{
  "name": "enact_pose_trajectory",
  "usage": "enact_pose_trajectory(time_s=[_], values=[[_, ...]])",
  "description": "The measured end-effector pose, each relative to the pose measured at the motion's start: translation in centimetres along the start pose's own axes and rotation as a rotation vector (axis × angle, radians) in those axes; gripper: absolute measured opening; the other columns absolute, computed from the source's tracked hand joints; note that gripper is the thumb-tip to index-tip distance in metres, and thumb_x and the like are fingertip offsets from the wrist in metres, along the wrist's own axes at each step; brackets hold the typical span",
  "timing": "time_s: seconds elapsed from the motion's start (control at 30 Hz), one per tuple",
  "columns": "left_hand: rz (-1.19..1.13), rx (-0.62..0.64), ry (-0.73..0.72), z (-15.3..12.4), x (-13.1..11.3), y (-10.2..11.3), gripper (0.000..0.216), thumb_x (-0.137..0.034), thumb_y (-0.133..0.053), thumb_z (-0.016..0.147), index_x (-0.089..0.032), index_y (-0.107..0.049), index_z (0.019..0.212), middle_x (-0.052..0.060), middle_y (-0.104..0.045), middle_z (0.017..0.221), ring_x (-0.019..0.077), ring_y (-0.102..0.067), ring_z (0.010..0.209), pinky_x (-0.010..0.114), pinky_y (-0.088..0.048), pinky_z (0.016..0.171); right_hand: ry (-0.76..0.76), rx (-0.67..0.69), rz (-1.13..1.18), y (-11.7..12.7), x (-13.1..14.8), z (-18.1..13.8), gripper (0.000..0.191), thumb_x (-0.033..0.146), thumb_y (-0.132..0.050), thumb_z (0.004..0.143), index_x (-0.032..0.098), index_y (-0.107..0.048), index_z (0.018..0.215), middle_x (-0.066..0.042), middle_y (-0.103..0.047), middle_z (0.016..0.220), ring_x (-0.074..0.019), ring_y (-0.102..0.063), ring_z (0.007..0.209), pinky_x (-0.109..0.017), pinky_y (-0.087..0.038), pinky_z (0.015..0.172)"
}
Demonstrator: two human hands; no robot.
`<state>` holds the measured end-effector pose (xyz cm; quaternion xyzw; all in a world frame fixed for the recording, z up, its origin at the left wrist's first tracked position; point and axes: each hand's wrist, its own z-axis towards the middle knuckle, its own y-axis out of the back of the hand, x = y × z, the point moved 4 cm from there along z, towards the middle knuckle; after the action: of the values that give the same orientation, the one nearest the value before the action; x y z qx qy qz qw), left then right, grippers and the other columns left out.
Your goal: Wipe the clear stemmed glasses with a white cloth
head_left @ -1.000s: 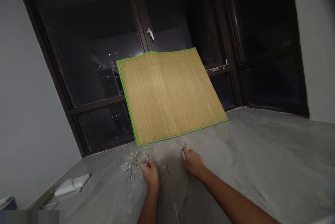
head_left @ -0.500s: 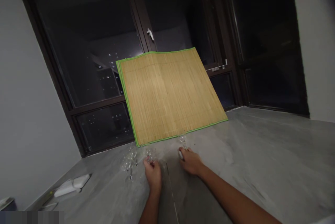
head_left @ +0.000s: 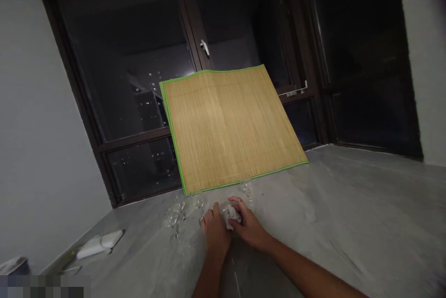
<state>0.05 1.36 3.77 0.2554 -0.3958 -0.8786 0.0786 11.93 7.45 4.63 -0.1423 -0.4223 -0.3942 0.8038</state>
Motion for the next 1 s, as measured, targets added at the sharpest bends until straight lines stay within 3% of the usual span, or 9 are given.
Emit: enact_pose_trajectory(time_s=[0.13, 0.27, 0.4, 0.57, 0.73, 0.9, 1.0], values=[[0.075, 0.095, -0.056, -0.2, -0.7, 0.2, 0.064, -0.022, -0.06, 0.077, -0.015, -0.044, 0.139, 0.014, -0.059, 0.119, 0.0296, -0.051, 0.115, 0.041, -0.026, 0.103, 0.016, -0.016, -0.054, 0.3, 0.6, 0.0, 0.054, 0.017, -0.055, 0.082, 0.023, -0.039, 0.134, 0.0, -0.063, 0.09, -0.016, -0.059, 0.08, -0.027, -0.047, 0.074], [0.075, 0.157, -0.097, -0.4, -1.2, 0.1, 0.057, -0.026, -0.057, 0.08, -0.017, -0.049, 0.136, 0.013, -0.06, 0.119, 0.0285, -0.051, 0.113, 0.039, -0.026, 0.103, 0.01, -0.162, -0.144, 1.3, 0.3, 0.3, 0.054, 0.02, -0.052, 0.085, 0.022, -0.037, 0.137, 0.0, -0.062, 0.09, -0.0164, -0.059, 0.078, -0.029, -0.047, 0.075], [0.067, 0.145, -0.101, -0.5, -1.3, 0.0, 0.056, -0.031, -0.057, 0.08, -0.017, -0.051, 0.134, 0.014, -0.061, 0.118, 0.0293, -0.052, 0.115, 0.04, -0.026, 0.103, 0.006, -0.321, -0.198, 2.7, -0.2, 0.6, 0.058, 0.026, -0.051, 0.087, 0.02, -0.032, 0.142, -0.004, -0.064, 0.097, -0.0189, -0.061, 0.083, -0.031, -0.049, 0.079], [0.026, 0.076, -0.039, -0.3, -1.1, 0.1, 0.057, -0.033, -0.058, 0.081, -0.015, -0.049, 0.134, 0.015, -0.061, 0.122, 0.0292, -0.052, 0.117, 0.04, -0.027, 0.103, -0.048, -0.459, -0.251, 4.2, -1.8, 0.9, 0.072, 0.028, -0.055, 0.082, 0.02, -0.024, 0.147, -0.01, -0.059, 0.122, -0.0241, -0.059, 0.106, -0.036, -0.045, 0.093], [0.05, 0.078, -0.075, -0.5, -1.3, 0.2, 0.055, -0.032, -0.059, 0.08, -0.017, -0.051, 0.133, 0.014, -0.062, 0.12, 0.0284, -0.053, 0.116, 0.039, -0.028, 0.102, -0.073, -0.206, -0.2, 3.0, -3.0, 1.1, 0.071, 0.026, -0.053, 0.083, 0.022, -0.025, 0.148, -0.001, -0.065, 0.093, -0.0189, -0.062, 0.082, -0.031, -0.048, 0.08], [0.092, 0.048, -0.058, -0.5, -1.2, 0.4, 0.047, -0.03, -0.056, 0.081, -0.017, -0.055, 0.126, 0.013, -0.064, 0.115, 0.0281, -0.055, 0.113, 0.04, -0.028, 0.102, -0.1, -0.045, -0.078, 2.3, -2.3, 0.8, 0.065, 0.036, -0.05, 0.087, 0.021, -0.03, 0.147, -0.001, -0.065, 0.09, -0.0183, -0.06, 0.079, -0.03, -0.046, 0.074], [0.099, 0.036, -0.037, -0.4, -1.2, 0.6, 0.048, -0.028, -0.059, 0.077, -0.017, -0.055, 0.123, 0.012, -0.064, 0.115, 0.0287, -0.054, 0.112, 0.042, -0.028, 0.101, -0.186, 0.01, -0.016, 2.2, -2.2, 0.7, 0.067, 0.032, -0.049, 0.085, 0.022, -0.03, 0.148, 0.001, -0.063, 0.088, -0.0168, -0.058, 0.077, -0.029, -0.045, 0.073]])
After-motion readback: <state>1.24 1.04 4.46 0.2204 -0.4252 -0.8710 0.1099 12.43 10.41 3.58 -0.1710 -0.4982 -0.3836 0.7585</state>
